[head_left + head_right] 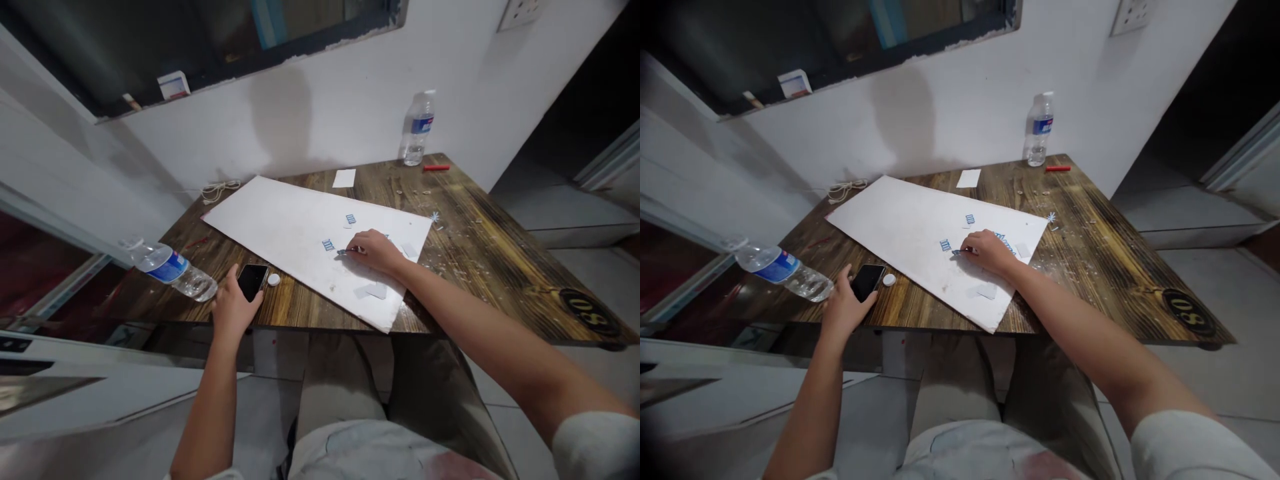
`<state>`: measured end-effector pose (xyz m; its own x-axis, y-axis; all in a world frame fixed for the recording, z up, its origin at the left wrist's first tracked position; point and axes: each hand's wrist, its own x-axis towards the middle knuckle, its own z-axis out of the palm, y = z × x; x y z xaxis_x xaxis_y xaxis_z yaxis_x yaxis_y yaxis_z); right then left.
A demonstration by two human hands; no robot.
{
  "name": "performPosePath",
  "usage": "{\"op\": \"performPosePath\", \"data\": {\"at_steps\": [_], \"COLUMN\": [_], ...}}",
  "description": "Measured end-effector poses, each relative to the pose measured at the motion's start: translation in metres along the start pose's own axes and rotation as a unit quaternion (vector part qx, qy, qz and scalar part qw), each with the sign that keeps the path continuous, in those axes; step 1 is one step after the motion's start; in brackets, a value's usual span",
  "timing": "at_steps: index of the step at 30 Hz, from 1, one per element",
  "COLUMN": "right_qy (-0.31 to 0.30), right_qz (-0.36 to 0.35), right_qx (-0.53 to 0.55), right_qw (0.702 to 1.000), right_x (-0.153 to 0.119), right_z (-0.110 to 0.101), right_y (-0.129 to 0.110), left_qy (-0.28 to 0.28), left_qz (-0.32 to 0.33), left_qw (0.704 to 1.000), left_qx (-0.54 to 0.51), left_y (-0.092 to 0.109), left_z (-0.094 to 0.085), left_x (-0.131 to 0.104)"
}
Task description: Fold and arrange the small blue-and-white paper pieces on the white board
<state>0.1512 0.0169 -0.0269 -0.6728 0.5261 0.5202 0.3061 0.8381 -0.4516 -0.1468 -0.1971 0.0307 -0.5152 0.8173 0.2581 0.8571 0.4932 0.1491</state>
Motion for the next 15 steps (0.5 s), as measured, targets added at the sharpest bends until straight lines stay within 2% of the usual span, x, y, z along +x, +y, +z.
{"op": "performPosePath", "data": {"at_steps": [4, 6, 9, 12, 15], "right_qy": [-0.008, -0.012, -0.004, 0.018, 0.025], "right_qz": [-0.017, -0.03, -0.042, -0.032, -0.028], "right_qx": [0.002, -0.003, 0.005, 0.039, 0.072], "right_qw": [1.0, 0.999, 0.999, 0.999, 0.997], "right_x": [0.002, 0.003, 0.003, 0.003, 0.003], "right_z": [-0.001, -0.003, -0.005, -0.006, -0.008], "right_y": [-0.004, -0.007, -0.008, -0.008, -0.009], "left_qy": [0.099, 0.082, 0.032, 0.016, 0.015], "left_qz": [0.096, 0.182, 0.25, 0.264, 0.239], "left_qw": [0.989, 0.974, 0.957, 0.947, 0.935], "left_qx": [-0.051, -0.109, -0.146, -0.185, -0.261], "left_y": [0.012, 0.027, 0.053, 0.077, 0.099], "left_z": [0.002, 0.008, 0.018, 0.027, 0.034], "left_x": [-0.02, -0.032, -0.044, -0.042, -0.031]}}
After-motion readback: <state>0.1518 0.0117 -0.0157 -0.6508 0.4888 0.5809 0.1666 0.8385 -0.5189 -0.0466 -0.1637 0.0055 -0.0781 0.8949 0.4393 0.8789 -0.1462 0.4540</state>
